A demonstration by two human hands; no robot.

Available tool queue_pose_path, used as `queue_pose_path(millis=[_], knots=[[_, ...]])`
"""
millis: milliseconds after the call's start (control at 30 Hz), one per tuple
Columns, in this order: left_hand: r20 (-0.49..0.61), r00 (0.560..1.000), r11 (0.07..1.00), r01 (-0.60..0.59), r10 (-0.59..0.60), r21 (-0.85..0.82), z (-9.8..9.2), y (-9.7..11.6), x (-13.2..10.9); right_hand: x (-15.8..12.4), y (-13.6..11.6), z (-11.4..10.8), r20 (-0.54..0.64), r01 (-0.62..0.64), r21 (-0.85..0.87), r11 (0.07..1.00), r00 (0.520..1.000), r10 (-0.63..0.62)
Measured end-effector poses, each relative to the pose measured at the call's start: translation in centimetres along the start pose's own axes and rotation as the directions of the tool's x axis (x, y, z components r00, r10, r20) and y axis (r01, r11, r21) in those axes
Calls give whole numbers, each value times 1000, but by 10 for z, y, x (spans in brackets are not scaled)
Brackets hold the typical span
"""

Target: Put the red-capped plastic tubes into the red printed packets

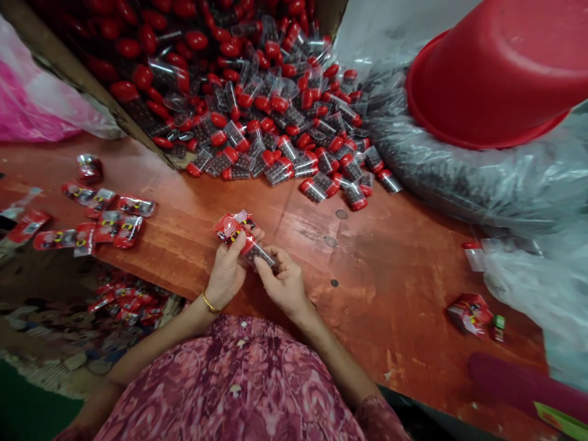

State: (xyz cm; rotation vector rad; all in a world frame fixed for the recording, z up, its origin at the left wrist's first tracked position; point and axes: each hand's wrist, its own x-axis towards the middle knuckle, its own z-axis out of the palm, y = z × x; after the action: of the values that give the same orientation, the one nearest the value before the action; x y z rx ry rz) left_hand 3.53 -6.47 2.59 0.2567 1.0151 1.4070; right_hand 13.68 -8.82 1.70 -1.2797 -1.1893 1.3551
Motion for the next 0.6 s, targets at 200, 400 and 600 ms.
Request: queue_pose_path(millis=[200, 400, 600], knots=[[-49, 997, 998, 56, -57, -33, 6, -4, -1, 1, 4, 8, -33, 19, -8, 1000, 999, -19], [42, 988, 989, 147, -148, 18, 4, 7, -1, 2, 3, 10, -3, 30, -14, 999, 1000, -30], [112, 988, 994, 105, -103, -13, -2, 20, -1, 7, -4, 14, 81, -167, 231, 959, 985, 152]])
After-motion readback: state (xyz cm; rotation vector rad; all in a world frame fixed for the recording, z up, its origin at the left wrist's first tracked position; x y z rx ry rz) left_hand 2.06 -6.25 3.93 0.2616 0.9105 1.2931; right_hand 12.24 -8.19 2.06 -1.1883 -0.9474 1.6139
